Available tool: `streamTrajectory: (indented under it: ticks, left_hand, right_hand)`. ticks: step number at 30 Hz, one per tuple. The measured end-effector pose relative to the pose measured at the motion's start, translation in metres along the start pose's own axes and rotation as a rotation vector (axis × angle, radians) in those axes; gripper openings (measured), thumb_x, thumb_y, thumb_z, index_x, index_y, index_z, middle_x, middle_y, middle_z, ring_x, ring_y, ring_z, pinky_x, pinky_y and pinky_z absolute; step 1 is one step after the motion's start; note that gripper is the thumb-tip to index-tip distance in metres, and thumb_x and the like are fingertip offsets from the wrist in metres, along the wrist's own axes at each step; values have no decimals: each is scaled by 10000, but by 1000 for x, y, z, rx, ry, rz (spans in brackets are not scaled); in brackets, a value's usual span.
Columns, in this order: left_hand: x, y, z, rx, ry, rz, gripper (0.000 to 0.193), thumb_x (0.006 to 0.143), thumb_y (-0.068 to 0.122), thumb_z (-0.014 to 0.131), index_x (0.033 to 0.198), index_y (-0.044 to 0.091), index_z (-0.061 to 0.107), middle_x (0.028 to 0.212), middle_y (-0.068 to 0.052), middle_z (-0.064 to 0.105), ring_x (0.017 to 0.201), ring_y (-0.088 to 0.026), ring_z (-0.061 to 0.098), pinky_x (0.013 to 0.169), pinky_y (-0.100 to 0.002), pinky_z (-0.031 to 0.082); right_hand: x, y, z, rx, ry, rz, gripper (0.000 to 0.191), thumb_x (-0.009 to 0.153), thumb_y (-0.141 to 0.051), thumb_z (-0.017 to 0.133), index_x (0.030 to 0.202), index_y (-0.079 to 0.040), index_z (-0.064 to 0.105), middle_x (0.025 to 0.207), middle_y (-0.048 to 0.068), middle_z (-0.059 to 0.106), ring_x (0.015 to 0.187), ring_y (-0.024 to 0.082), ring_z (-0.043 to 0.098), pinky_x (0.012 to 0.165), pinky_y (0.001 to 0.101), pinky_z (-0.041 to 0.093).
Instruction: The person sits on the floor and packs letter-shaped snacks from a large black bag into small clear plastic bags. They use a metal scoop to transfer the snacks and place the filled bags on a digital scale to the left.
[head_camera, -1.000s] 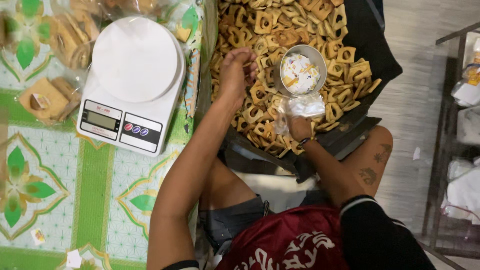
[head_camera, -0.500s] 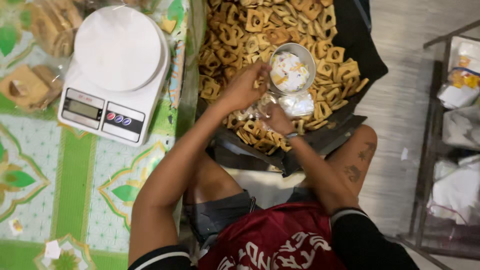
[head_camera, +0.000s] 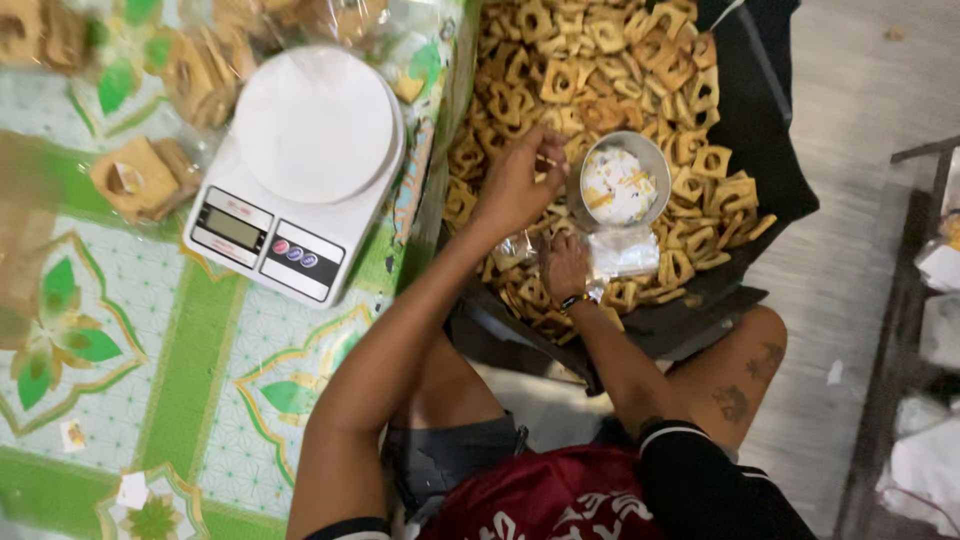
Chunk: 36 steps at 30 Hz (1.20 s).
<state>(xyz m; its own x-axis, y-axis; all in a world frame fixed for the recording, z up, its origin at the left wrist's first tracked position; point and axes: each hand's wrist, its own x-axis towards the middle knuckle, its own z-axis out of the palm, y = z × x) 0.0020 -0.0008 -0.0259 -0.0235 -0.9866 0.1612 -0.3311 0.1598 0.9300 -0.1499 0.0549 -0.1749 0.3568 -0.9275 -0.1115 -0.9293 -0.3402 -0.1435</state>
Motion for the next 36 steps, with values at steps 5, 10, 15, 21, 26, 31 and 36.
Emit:
streamTrajectory:
  ticks: [5, 10, 15, 21, 26, 31, 36]
  left_hand:
    - [1, -26, 5, 31, 19, -131, 419, 900, 268, 736, 1218, 29, 603, 1082, -125, 697, 1020, -251, 708, 905, -380, 575]
    - [-13, -12, 32, -564, -246, -844, 905, 919, 704, 583, 1596, 147, 356, 1597, -136, 384, 1432, -319, 375, 1159, -618, 330]
    - [-35, 27, 53, -861, -272, -851, 882, 798, 562, 730, 1511, 174, 385, 1502, -278, 459, 1330, -388, 512, 1056, -589, 455]
    - [-15, 22, 21, -803, -167, -409, 541, 853, 46, 794, 1341, 55, 560, 1173, -195, 700, 987, -222, 715, 836, -342, 628]
    - [-17, 25, 5, -211, -262, -14, 393, 883, 5, 811, 1235, 26, 637, 970, -62, 795, 877, -142, 732, 789, -289, 597]
    - [-17, 33, 3, -228, -311, 2, 467, 809, 29, 833, 1217, 39, 608, 980, -44, 745, 889, -108, 731, 770, -252, 615]
    - [-12, 41, 1, -261, -280, -161, 194, 884, 133, 792, 1033, 38, 710, 852, -55, 765, 759, -136, 705, 658, -293, 564]
  right_hand:
    - [-6, 8, -27, 821, 232, -50, 142, 1020, -180, 634, 1090, -70, 690, 1159, 125, 595, 1110, 302, 582, 973, 466, 472]
    - [-41, 45, -112, 1403, 488, 95, 223, 1116, -201, 516, 1211, -19, 604, 1147, 89, 582, 1017, 238, 542, 958, 391, 456]
    - [-72, 40, -145, 1844, 420, -118, 380, 1153, -352, 466, 1129, -14, 637, 1171, 142, 707, 1142, 267, 656, 1100, 417, 498]
    - [-92, 30, -146, 1730, 118, -213, 406, 1104, -369, 506, 1220, 1, 622, 1196, 130, 674, 1167, 265, 641, 1031, 438, 542]
    - [-66, 66, -181, 1604, 156, -121, 413, 978, -224, 660, 1339, -48, 562, 1146, 97, 645, 1104, 179, 636, 920, 325, 560]
    - [-36, 61, -178, 1242, 261, -19, 118, 1032, -128, 671, 1007, -14, 653, 914, 30, 682, 841, 92, 634, 755, 248, 531]
    - [-27, 66, -169, 1058, 516, 72, 349, 1135, -169, 643, 813, -41, 600, 727, -3, 593, 660, 74, 522, 597, 257, 414]
